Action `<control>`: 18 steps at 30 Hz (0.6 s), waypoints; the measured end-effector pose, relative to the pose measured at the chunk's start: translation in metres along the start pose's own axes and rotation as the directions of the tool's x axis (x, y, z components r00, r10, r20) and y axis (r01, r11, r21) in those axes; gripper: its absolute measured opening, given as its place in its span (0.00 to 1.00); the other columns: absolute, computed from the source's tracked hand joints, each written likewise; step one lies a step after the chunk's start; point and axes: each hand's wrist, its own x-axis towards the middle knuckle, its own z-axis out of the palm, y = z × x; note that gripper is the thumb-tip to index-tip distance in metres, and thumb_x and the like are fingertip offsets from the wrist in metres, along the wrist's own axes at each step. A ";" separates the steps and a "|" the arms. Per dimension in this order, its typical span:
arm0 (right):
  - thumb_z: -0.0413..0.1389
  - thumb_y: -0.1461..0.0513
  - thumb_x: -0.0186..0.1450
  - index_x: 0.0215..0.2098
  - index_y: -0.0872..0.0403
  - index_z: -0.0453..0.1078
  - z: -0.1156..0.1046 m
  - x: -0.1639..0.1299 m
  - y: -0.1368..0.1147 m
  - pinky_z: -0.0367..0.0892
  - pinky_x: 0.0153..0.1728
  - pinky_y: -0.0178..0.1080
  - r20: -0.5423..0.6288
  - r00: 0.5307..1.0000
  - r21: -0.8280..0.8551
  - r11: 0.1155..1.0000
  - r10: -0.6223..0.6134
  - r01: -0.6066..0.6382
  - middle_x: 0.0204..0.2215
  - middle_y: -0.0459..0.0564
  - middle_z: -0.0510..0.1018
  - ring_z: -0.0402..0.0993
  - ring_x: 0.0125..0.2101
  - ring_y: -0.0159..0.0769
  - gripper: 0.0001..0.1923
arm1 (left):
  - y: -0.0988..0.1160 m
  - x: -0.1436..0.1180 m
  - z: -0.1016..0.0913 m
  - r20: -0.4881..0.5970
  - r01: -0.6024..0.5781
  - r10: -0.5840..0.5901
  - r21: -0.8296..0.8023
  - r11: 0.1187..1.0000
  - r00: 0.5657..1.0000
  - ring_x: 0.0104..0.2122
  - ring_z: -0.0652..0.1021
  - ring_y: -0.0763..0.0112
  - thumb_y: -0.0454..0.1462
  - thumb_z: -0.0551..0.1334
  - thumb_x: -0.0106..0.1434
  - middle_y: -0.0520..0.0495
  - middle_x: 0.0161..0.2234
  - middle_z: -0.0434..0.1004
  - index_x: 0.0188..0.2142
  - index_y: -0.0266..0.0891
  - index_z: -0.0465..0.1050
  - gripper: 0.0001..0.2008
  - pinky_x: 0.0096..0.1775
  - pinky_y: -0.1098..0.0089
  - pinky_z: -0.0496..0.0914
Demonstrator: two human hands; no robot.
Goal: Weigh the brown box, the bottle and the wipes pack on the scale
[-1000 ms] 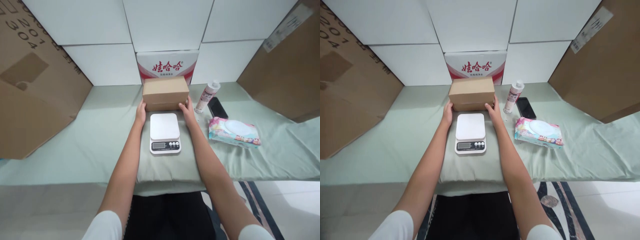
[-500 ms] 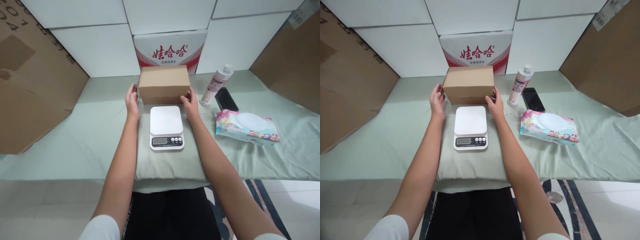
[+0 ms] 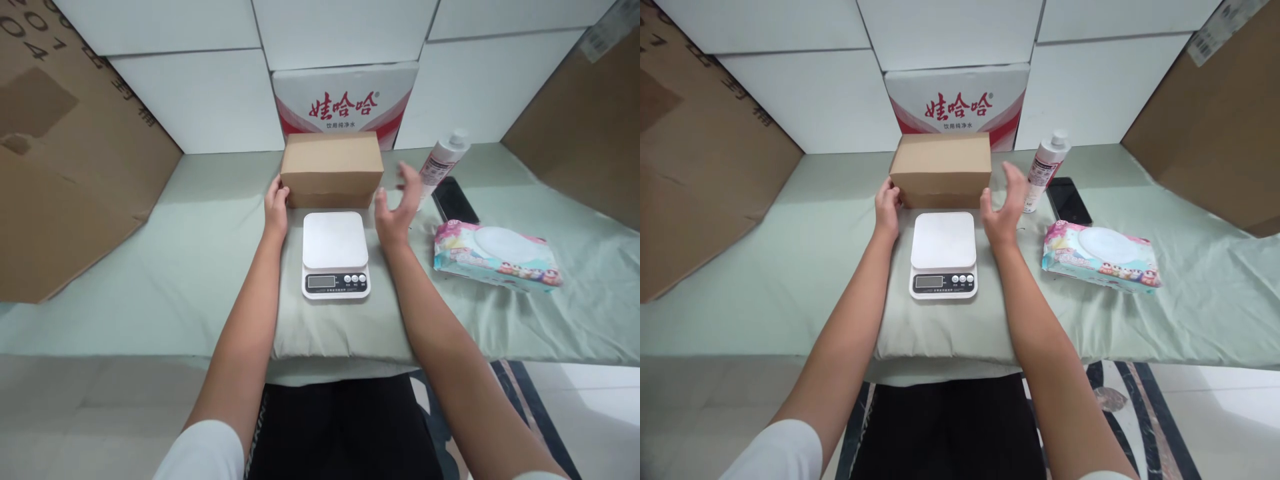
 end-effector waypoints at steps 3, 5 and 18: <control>0.62 0.49 0.67 0.73 0.44 0.61 -0.022 0.010 0.006 0.54 0.73 0.73 -0.269 0.961 -0.208 0.978 -0.056 -0.001 0.71 0.59 0.62 0.52 0.76 0.64 0.38 | 0.001 0.000 0.002 -0.015 0.003 -0.004 -0.034 0.999 1.000 0.68 0.74 0.49 0.55 0.65 0.64 0.43 0.60 0.82 0.55 0.45 0.79 0.26 0.70 0.56 0.69; 0.65 0.50 0.64 0.73 0.42 0.57 -0.030 0.016 0.029 0.55 0.72 0.73 -0.330 0.941 -0.210 0.967 0.067 -0.143 0.70 0.60 0.64 0.58 0.74 0.63 0.43 | 0.001 0.000 0.003 -0.003 -0.009 0.009 -0.029 1.000 1.000 0.69 0.73 0.49 0.55 0.66 0.63 0.42 0.62 0.80 0.56 0.45 0.78 0.28 0.70 0.55 0.68; 0.72 0.44 0.61 0.53 0.47 0.71 -0.034 0.007 -0.031 0.78 0.57 0.54 0.187 0.982 0.422 0.899 0.039 -0.116 0.50 0.55 0.82 0.83 0.51 0.49 0.30 | -0.015 0.008 0.004 0.061 -0.082 0.079 0.049 0.995 0.995 0.68 0.74 0.45 0.49 0.75 0.57 0.32 0.67 0.74 0.64 0.39 0.69 0.39 0.71 0.48 0.68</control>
